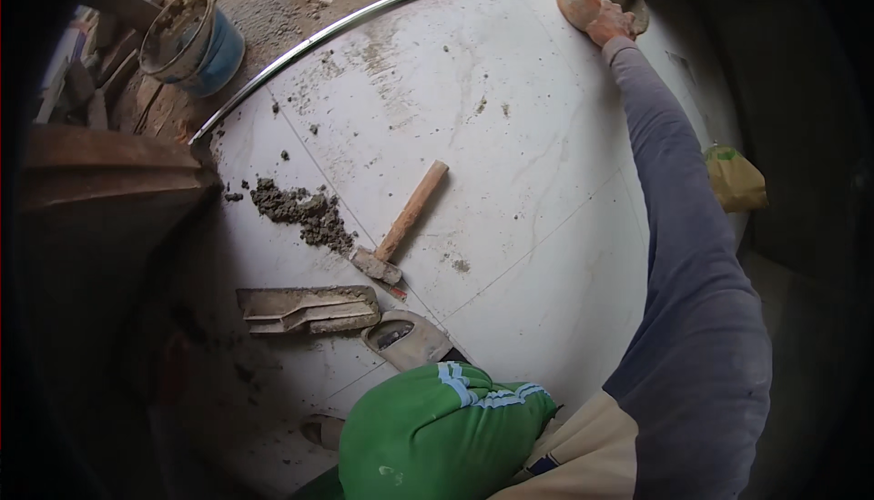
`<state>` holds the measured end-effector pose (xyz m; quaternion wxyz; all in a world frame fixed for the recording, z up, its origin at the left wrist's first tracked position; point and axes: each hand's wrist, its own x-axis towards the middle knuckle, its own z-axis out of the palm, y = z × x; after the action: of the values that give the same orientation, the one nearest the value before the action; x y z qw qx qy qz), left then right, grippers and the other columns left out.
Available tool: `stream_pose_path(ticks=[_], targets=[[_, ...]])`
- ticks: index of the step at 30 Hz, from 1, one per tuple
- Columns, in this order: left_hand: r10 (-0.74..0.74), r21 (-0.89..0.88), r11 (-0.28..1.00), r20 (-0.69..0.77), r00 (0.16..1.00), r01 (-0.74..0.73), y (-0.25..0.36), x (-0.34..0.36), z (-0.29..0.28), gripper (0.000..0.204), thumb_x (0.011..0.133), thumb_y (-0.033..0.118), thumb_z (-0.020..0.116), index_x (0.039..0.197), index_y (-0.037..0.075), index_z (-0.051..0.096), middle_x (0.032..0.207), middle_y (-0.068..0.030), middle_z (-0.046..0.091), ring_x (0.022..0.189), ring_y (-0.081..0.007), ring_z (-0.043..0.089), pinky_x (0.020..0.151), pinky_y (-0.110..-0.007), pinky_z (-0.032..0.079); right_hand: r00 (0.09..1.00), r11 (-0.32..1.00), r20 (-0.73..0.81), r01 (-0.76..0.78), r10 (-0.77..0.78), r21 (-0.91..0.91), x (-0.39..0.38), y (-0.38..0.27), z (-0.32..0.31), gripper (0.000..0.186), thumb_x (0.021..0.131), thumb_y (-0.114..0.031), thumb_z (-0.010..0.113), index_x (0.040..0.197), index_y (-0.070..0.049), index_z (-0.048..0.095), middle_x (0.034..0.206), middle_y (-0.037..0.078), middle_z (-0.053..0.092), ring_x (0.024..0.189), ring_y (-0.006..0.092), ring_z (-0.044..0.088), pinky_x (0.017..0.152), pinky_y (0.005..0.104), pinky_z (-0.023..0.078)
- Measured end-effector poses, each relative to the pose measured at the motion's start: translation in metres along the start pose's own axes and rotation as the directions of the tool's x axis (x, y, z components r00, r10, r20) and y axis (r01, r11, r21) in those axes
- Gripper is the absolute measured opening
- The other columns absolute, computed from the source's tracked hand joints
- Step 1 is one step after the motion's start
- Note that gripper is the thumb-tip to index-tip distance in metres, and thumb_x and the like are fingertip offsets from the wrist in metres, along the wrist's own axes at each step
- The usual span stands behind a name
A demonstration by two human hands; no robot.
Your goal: The person applies mortar to a floor surface using a float and a trowel, then smooths the material along the edge of a wooden frame.
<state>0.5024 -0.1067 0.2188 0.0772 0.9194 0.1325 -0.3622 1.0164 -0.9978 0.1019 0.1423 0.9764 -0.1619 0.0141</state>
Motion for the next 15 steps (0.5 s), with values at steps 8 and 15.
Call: stream_pose_path(ticks=[8,15], targets=[[-0.287,0.004,0.957,0.120,0.950,0.289,-0.140,-0.141,0.156,0.053,0.111,0.042,0.058,0.145,0.002,0.067,0.153,-0.0233,0.063,0.142,-0.0397,0.061,0.120,-0.049,0.047,0.942,0.922,0.010,0.329,-0.334,-0.206,0.020,0.060,-0.008,0.041,0.096,-0.034,0.061,0.124,-0.006,0.073,0.128,0.028,0.074,0.123,0.0483,0.069,0.105,0.0580,0.054],[-0.371,-0.093,0.907,0.287,0.883,0.411,-0.131,-0.167,0.260,0.058,0.105,0.045,0.062,0.143,0.002,0.069,0.153,-0.0258,0.062,0.145,-0.0444,0.055,0.124,-0.050,0.043,0.777,0.777,-0.011,0.629,-0.629,0.012,-0.118,-0.043,-0.074,0.040,0.099,-0.035,0.064,0.118,0.000,0.071,0.111,0.028,0.076,0.106,0.0484,0.072,0.094,0.0566,0.055]])
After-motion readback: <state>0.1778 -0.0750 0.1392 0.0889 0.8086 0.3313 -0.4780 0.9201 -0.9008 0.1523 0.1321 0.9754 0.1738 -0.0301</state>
